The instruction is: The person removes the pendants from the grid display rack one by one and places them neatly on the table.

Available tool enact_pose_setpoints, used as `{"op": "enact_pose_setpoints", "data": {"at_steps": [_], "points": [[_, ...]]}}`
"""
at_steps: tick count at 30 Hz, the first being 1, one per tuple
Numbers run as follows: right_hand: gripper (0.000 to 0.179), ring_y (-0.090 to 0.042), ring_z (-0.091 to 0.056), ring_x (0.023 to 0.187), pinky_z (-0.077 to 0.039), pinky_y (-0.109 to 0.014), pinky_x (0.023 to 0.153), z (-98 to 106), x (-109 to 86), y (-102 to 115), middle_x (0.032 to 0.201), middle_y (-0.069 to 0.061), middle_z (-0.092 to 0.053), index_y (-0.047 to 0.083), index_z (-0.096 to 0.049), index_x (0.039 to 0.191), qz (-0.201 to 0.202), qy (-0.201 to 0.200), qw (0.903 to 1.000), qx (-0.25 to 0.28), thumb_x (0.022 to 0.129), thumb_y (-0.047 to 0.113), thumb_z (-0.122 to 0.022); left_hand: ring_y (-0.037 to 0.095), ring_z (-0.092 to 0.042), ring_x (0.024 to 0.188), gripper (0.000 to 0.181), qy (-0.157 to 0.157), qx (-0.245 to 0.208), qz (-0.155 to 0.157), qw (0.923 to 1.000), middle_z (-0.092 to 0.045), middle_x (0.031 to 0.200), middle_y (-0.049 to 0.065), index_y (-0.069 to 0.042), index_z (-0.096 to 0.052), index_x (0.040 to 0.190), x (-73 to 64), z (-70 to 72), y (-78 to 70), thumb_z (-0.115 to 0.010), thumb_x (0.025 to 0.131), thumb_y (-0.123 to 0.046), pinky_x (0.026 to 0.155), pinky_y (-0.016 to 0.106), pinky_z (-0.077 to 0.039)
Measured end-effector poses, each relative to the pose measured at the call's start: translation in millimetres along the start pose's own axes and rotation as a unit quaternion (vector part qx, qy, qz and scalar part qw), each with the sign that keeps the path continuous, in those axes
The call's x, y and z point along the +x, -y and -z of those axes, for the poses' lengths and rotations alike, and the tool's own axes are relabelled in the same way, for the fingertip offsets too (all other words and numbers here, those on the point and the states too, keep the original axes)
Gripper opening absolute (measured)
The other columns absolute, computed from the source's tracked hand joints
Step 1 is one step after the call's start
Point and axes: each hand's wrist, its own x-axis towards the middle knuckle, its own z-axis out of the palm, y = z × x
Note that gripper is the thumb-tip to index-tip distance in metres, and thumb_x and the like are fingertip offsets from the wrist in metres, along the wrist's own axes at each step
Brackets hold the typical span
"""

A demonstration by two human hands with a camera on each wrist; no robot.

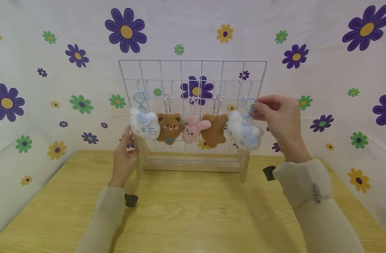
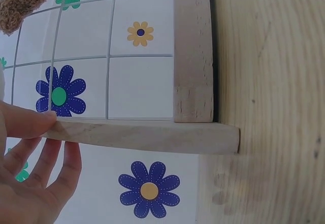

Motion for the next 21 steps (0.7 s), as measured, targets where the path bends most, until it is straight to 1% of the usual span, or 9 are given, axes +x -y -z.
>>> {"op": "enact_pose_setpoints", "data": {"at_steps": [2,8,14,17,20,21], "points": [[0.017,-0.008,-0.073,0.072,-0.06,-0.017,0.073,1.2,-1.6,0.7,0.087,0.005,-0.075,0.014,-0.075,0.096,0.001,-0.003,0.9999,0.016,0.097,0.0,-0.065,0.039,-0.062,0.103,0.082,-0.002,0.001,-0.002,1.0,-0.059,0.135,0.024,-0.011,-0.037,0.157,-0.1,0.0,0.1,-0.063,0.087,0.021,0.083,0.053,-0.062],[0.013,-0.009,-0.073,0.071,-0.06,-0.017,0.075,3.5,-6.3,2.6,0.088,0.001,-0.074,0.01,-0.076,0.097,-0.003,-0.009,0.9986,0.053,0.095,-0.001,-0.067,0.039,-0.062,0.102,0.082,-0.006,-0.001,-0.007,1.0,-0.059,0.134,0.025,-0.01,-0.037,0.157,-0.6,-0.2,1.0,-0.064,0.086,0.021,0.082,0.053,-0.062],[0.011,-0.008,-0.073,0.072,-0.059,-0.016,0.076,6.0,-9.9,3.1,0.09,0.002,-0.074,0.01,-0.076,0.1,0.005,-0.01,0.9994,0.033,0.095,0.003,-0.068,0.038,-0.062,0.101,0.082,-0.004,-0.002,-0.014,0.9999,-0.059,0.132,0.025,-0.009,-0.037,0.157,-0.7,-0.4,1.5,-0.063,0.086,0.022,0.081,0.052,-0.062],[0.012,-0.008,-0.073,0.072,-0.059,-0.017,0.075,6.8,-11.4,2.9,0.09,0.002,-0.074,0.009,-0.077,0.1,0.011,-0.01,0.9994,0.032,0.095,0.002,-0.068,0.039,-0.062,0.101,0.082,-0.006,-0.004,-0.016,0.9999,-0.059,0.132,0.025,-0.009,-0.037,0.157,-0.7,-0.3,1.3,-0.063,0.086,0.023,0.081,0.053,-0.062],[0.012,-0.008,-0.073,0.072,-0.059,-0.016,0.076,7.9,-13.6,2.4,0.089,0.003,-0.074,0.008,-0.076,0.101,0.015,-0.009,0.9998,0.013,0.096,0.002,-0.067,0.039,-0.062,0.101,0.081,-0.007,-0.002,-0.019,0.9998,-0.06,0.132,0.026,-0.008,-0.037,0.157,-0.6,-0.3,1.4,-0.063,0.086,0.022,0.08,0.053,-0.062],[0.011,-0.007,-0.072,0.073,-0.058,-0.015,0.077,8.2,-14.5,2.2,0.089,0.004,-0.074,0.008,-0.075,0.102,0.018,-0.01,0.9998,-0.004,0.097,0.003,-0.066,0.039,-0.063,0.101,0.081,-0.007,0.0,-0.02,0.9998,-0.06,0.132,0.026,-0.008,-0.037,0.157,-0.6,-0.4,1.5,-0.063,0.086,0.022,0.08,0.053,-0.062]]}}
